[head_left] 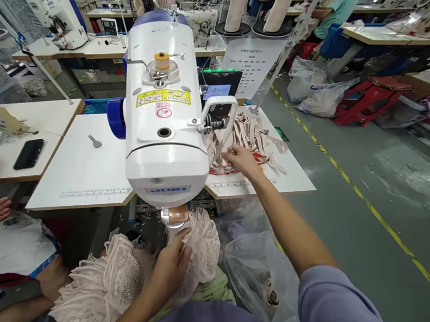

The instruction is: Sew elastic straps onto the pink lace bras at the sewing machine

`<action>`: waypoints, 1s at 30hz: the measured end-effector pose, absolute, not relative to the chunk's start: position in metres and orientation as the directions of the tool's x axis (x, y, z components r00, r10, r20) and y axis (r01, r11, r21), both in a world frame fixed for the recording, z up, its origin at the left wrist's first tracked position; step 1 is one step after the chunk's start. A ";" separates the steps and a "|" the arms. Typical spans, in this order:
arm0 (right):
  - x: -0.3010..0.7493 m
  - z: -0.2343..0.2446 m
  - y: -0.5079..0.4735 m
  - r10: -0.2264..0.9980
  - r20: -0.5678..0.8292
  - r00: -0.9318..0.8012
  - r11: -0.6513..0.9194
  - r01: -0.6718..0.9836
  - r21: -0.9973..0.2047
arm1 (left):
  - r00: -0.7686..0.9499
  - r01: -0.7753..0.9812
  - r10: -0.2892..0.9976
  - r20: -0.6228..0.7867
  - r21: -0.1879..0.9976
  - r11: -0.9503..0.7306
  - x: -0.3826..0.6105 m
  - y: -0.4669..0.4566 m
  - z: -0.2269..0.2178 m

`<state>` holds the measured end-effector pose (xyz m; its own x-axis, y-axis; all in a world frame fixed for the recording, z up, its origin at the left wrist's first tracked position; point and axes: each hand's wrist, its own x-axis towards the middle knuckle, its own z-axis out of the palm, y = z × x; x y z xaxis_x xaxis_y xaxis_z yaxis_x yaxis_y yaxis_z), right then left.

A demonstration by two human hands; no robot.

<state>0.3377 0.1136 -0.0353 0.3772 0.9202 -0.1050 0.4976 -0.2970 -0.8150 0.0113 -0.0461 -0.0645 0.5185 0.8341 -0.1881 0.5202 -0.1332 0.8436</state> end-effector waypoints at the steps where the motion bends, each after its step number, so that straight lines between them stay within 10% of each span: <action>1: 0.329 -0.035 0.097 0.935 -0.148 0.324 -0.286 0.436 -0.853 | 0.536 0.493 0.833 -0.138 0.852 -0.176 0.011 -0.046 -0.064; 9: 0.247 -0.040 -0.030 0.949 -0.306 -0.080 -0.316 -0.236 -0.919 | 0.670 0.499 0.712 0.210 0.583 -0.642 0.020 -0.029 -0.032; 14: 0.234 -0.041 -0.026 0.964 -0.264 -0.026 -0.265 -0.079 -0.961 | 0.502 0.738 0.856 0.127 0.452 -0.500 0.002 -0.010 -0.024; 30: 0.210 -0.045 0.052 0.978 0.208 -0.024 0.184 0.571 -0.800 | 0.467 0.539 0.865 -0.183 0.835 -0.115 -0.016 0.004 -0.011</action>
